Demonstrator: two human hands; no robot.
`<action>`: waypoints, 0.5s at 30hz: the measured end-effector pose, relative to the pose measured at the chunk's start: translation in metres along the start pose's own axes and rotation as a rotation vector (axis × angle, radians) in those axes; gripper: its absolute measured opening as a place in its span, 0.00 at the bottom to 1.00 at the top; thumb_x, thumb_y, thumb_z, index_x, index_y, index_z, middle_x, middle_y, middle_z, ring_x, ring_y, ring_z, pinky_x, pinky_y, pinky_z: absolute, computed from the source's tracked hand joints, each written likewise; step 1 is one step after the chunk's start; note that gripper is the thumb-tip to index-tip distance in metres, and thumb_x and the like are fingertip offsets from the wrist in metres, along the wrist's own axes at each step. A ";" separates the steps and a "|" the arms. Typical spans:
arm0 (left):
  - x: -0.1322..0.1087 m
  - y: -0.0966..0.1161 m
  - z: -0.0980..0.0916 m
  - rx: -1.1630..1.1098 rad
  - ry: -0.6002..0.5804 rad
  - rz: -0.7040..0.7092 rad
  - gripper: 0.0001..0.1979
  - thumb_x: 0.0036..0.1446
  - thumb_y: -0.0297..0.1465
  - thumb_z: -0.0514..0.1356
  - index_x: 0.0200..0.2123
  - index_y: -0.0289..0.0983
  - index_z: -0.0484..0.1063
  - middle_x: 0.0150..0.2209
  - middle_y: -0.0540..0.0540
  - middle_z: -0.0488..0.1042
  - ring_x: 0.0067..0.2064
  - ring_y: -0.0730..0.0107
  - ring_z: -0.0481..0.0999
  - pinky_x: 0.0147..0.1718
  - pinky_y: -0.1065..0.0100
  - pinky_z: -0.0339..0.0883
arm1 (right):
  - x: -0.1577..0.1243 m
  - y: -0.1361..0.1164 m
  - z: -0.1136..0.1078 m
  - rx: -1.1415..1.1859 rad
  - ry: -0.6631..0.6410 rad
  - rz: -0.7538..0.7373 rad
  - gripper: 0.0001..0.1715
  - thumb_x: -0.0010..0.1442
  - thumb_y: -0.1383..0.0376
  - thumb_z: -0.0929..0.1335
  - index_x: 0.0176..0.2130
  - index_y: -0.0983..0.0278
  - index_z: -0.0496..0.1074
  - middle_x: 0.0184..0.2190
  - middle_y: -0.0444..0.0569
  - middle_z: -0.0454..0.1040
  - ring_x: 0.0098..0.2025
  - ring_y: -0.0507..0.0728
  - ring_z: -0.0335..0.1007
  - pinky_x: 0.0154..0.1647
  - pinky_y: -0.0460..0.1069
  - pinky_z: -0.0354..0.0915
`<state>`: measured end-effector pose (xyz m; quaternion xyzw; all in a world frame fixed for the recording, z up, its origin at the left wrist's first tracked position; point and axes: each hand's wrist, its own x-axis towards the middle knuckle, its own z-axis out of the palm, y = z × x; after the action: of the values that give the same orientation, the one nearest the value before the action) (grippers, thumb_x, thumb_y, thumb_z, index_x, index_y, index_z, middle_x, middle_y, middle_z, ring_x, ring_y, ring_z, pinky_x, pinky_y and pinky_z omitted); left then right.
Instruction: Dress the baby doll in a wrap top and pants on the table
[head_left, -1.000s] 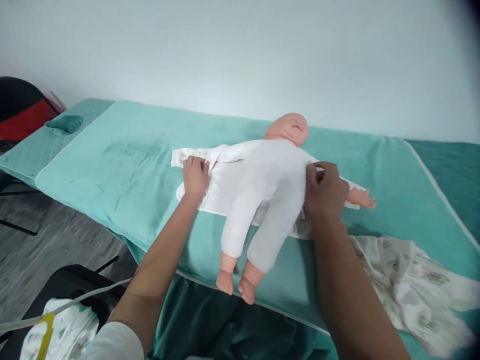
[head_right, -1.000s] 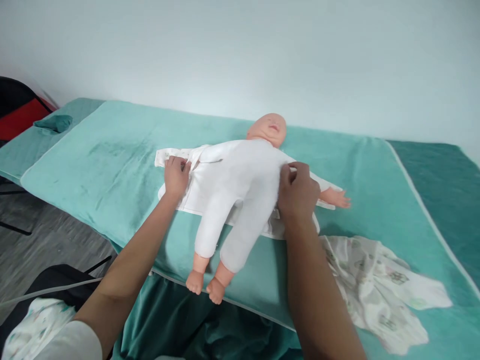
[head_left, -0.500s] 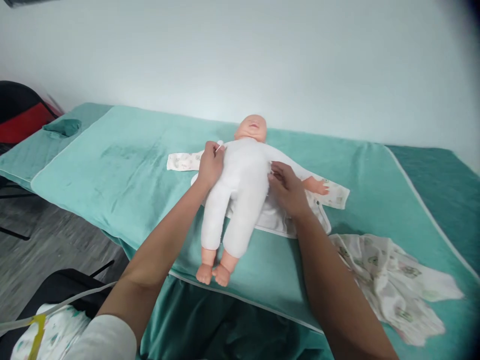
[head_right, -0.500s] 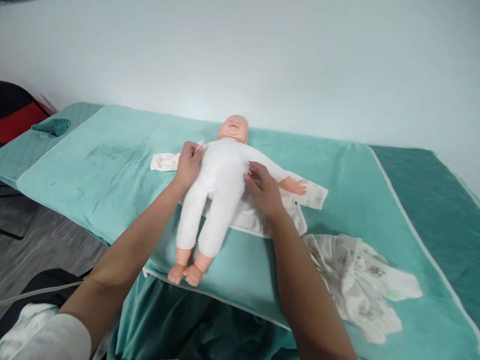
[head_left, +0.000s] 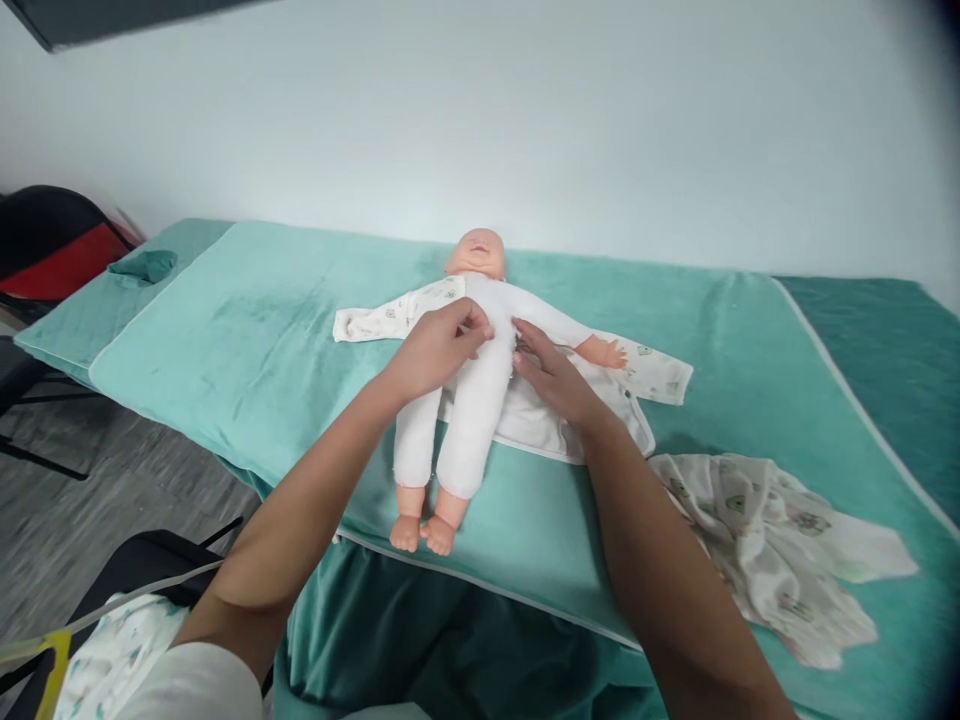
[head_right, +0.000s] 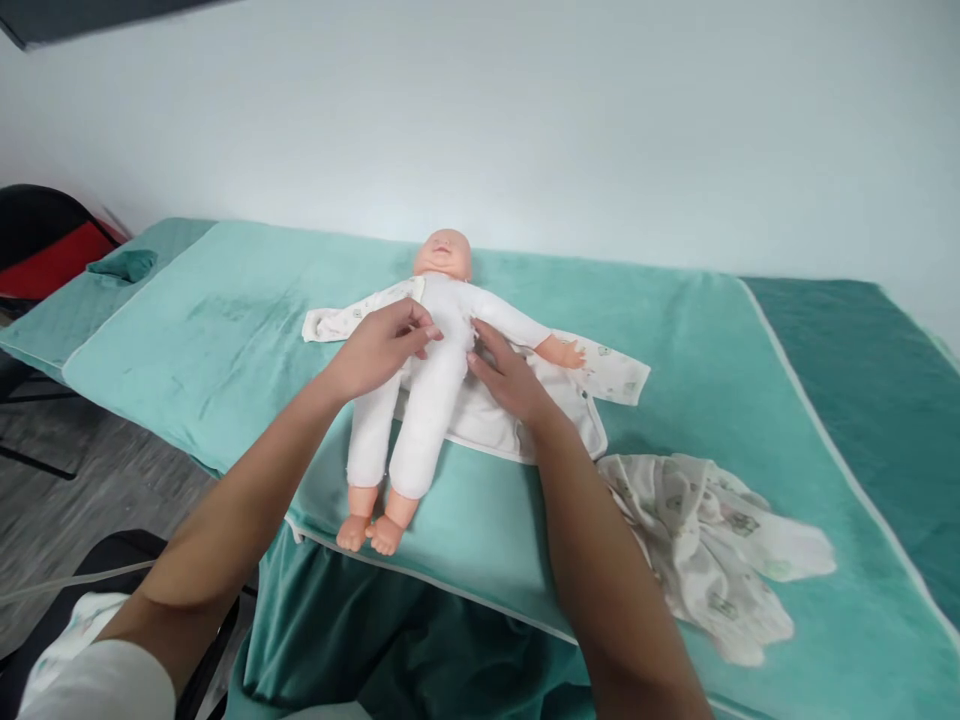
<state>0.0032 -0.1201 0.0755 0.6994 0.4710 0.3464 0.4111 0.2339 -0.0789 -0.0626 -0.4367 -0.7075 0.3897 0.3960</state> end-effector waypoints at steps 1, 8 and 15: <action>-0.010 0.001 0.001 -0.071 -0.028 -0.002 0.06 0.67 0.35 0.59 0.38 0.39 0.71 0.42 0.47 0.81 0.36 0.71 0.79 0.35 0.67 0.67 | 0.000 0.000 0.000 0.002 0.007 0.002 0.47 0.65 0.36 0.67 0.73 0.53 0.61 0.76 0.50 0.58 0.77 0.66 0.55 0.79 0.65 0.52; -0.063 -0.047 0.000 0.004 0.461 -0.023 0.10 0.69 0.41 0.60 0.41 0.42 0.76 0.43 0.47 0.80 0.46 0.62 0.78 0.47 0.58 0.73 | -0.002 -0.009 0.006 -0.046 0.221 0.043 0.33 0.65 0.47 0.70 0.62 0.59 0.73 0.61 0.56 0.78 0.63 0.66 0.75 0.66 0.64 0.69; -0.096 -0.054 0.002 0.138 0.264 -0.062 0.15 0.65 0.47 0.62 0.30 0.45 0.76 0.29 0.47 0.75 0.36 0.56 0.76 0.40 0.53 0.73 | -0.005 -0.001 -0.028 -0.160 0.866 0.124 0.13 0.60 0.62 0.67 0.44 0.61 0.77 0.43 0.49 0.82 0.48 0.60 0.79 0.58 0.60 0.71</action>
<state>-0.0455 -0.1990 0.0164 0.6597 0.5649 0.3892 0.3070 0.2606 -0.0785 -0.0520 -0.6306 -0.4769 0.1380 0.5965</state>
